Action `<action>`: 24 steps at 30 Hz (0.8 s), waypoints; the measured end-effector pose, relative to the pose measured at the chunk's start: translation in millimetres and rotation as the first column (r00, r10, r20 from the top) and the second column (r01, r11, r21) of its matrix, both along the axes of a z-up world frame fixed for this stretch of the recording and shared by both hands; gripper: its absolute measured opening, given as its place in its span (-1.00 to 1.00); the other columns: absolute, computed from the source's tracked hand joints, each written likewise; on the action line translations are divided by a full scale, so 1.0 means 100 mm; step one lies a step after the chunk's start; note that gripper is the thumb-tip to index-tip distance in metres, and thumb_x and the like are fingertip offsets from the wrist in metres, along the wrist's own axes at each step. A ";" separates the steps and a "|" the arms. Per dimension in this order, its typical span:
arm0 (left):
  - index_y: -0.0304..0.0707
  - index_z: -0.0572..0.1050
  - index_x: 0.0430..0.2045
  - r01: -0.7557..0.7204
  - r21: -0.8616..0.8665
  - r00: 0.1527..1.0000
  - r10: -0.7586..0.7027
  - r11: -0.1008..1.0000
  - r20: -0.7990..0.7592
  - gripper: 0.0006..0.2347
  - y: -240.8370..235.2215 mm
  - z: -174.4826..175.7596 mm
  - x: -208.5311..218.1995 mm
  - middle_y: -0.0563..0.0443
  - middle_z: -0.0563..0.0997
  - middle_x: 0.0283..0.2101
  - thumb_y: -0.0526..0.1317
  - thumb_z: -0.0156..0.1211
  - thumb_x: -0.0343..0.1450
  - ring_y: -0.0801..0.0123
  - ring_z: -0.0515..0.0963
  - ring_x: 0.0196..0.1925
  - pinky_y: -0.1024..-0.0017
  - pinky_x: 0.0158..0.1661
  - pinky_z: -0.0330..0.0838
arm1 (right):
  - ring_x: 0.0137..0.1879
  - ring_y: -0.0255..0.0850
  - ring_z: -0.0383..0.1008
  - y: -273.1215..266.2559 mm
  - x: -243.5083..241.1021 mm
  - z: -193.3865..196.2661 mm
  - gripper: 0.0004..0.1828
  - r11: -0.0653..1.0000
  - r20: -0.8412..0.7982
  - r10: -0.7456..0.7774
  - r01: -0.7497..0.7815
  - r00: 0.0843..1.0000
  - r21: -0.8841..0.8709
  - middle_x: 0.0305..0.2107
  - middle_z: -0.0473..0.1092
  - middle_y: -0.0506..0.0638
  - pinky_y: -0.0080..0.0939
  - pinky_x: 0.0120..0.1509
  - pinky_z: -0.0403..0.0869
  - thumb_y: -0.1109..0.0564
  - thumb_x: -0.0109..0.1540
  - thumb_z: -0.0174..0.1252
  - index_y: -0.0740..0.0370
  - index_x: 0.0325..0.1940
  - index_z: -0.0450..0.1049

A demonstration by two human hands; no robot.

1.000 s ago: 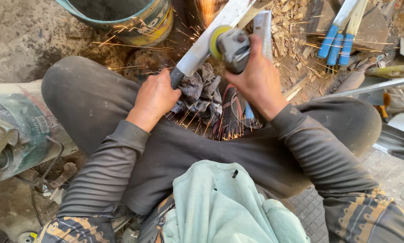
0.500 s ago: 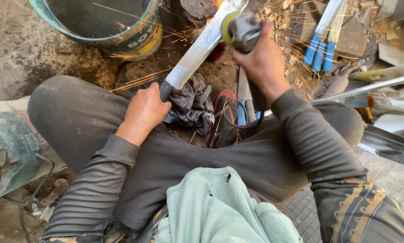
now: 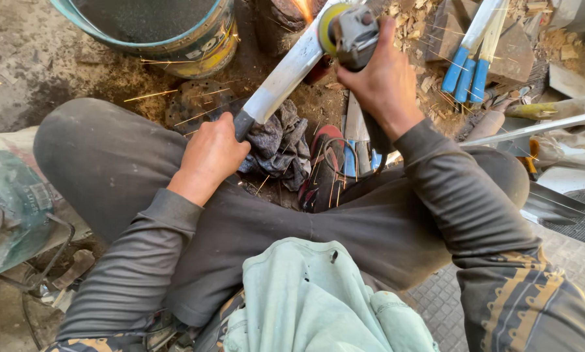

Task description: The person sharpens a long metal blade using a bench grinder and then an angle grinder. They repeatedly grind the blade's edge and flat surfaces, occasionally dipping the blade into a bucket of water to cool it.

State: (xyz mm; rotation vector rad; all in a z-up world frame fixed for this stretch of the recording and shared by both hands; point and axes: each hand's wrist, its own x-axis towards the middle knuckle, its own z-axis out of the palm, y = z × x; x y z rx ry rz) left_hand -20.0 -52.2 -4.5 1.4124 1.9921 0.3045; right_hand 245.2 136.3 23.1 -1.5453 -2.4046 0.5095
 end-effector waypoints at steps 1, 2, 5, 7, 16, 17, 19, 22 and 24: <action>-0.46 0.46 -0.32 0.002 -0.003 1.000 -0.002 1.000 -0.001 -0.71 0.01 -0.01 0.00 -0.51 0.62 -0.32 -0.20 0.33 0.27 -0.34 0.61 -0.18 -0.09 -0.12 0.49 | -0.18 0.23 0.63 -0.10 -0.06 0.08 -0.09 0.999 0.011 0.000 0.001 1.000 -0.032 -0.23 0.54 0.33 0.13 -0.11 0.59 -0.09 0.16 0.47 0.26 0.33 0.03; -0.46 0.46 -0.31 0.001 0.002 1.000 -0.001 1.000 -0.003 -0.71 0.01 -0.01 0.00 -0.51 0.62 -0.31 -0.20 0.33 0.27 -0.34 0.61 -0.17 -0.09 -0.12 0.49 | -0.19 0.23 0.63 -0.21 -0.12 0.15 -0.10 0.998 0.022 0.000 0.001 1.000 -0.064 -0.24 0.54 0.33 0.13 -0.13 0.59 -0.10 0.16 0.46 0.25 0.33 0.04; -0.46 0.47 -0.30 -0.013 0.013 1.000 0.014 1.000 -0.003 -0.72 0.02 -0.04 0.00 -0.50 0.62 -0.29 -0.20 0.32 0.28 -0.34 0.61 -0.16 -0.09 -0.11 0.48 | -0.20 0.24 0.62 -0.58 -0.28 0.31 -0.11 0.988 0.030 0.018 -0.013 0.999 -0.153 -0.24 0.54 0.34 0.14 -0.14 0.58 -0.12 0.15 0.45 0.20 0.34 0.07; -0.44 0.47 -0.29 -0.024 0.016 1.000 0.024 1.000 -0.003 -0.74 0.03 -0.04 -0.01 -0.49 0.62 -0.28 -0.21 0.29 0.29 -0.35 0.60 -0.16 -0.10 -0.12 0.48 | -0.19 0.27 0.61 -0.78 -0.32 0.34 -0.09 0.983 0.026 0.043 -0.037 0.999 -0.177 -0.24 0.54 0.37 0.15 -0.12 0.57 -0.10 0.12 0.45 0.19 0.35 0.07; -0.37 0.49 -0.29 0.041 0.005 0.997 -0.041 0.999 -0.063 -0.72 0.13 0.03 -0.02 -0.45 0.63 -0.27 -0.16 0.33 0.27 -0.32 0.61 -0.14 -0.12 -0.13 0.46 | -0.02 0.21 0.63 -0.24 0.33 0.11 -0.06 0.983 -0.169 -0.186 0.182 0.968 -0.038 -0.12 0.52 0.39 0.04 0.07 0.58 -0.14 0.13 0.49 0.33 0.31 0.07; -0.36 0.49 -0.28 0.051 -0.002 0.997 -0.051 0.999 -0.064 -0.72 0.14 0.02 0.01 -0.44 0.63 -0.27 -0.16 0.32 0.28 -0.31 0.61 -0.13 -0.11 -0.12 0.47 | -0.01 0.20 0.63 -0.14 0.45 0.09 -0.05 0.978 -0.199 -0.200 0.208 0.959 0.017 -0.11 0.53 0.39 0.02 0.08 0.58 -0.14 0.15 0.50 0.34 0.31 0.06; -0.34 0.50 -0.25 0.066 -0.017 0.995 -0.067 0.998 -0.071 -0.73 0.18 0.01 0.05 -0.43 0.64 -0.26 -0.16 0.29 0.29 -0.30 0.62 -0.13 -0.11 -0.11 0.48 | -0.01 0.20 0.63 0.05 0.71 0.08 -0.06 0.967 -0.205 -0.213 0.236 0.955 0.097 -0.11 0.53 0.39 0.02 0.11 0.58 -0.13 0.17 0.52 0.35 0.30 0.06; -0.35 0.50 -0.25 0.075 -0.026 0.994 -0.077 0.997 -0.080 -0.72 0.23 -0.01 0.09 -0.42 0.64 -0.24 -0.16 0.30 0.29 -0.31 0.61 -0.11 -0.11 -0.11 0.48 | 0.02 0.22 0.62 0.27 1.00 0.09 -0.10 0.969 -0.157 -0.175 0.199 0.972 0.149 -0.09 0.52 0.41 0.05 0.15 0.57 -0.10 0.19 0.53 0.34 0.30 0.09; -0.36 0.52 -0.24 0.062 -0.042 0.993 -0.066 0.997 -0.093 -0.73 0.27 -0.01 0.11 -0.42 0.64 -0.22 -0.15 0.29 0.30 -0.31 0.61 -0.10 -0.10 -0.09 0.48 | 0.07 0.22 0.62 0.37 1.08 0.08 -0.13 0.979 -0.158 -0.097 0.123 0.983 0.164 -0.05 0.53 0.41 0.07 0.18 0.56 -0.05 0.20 0.52 0.34 0.30 0.10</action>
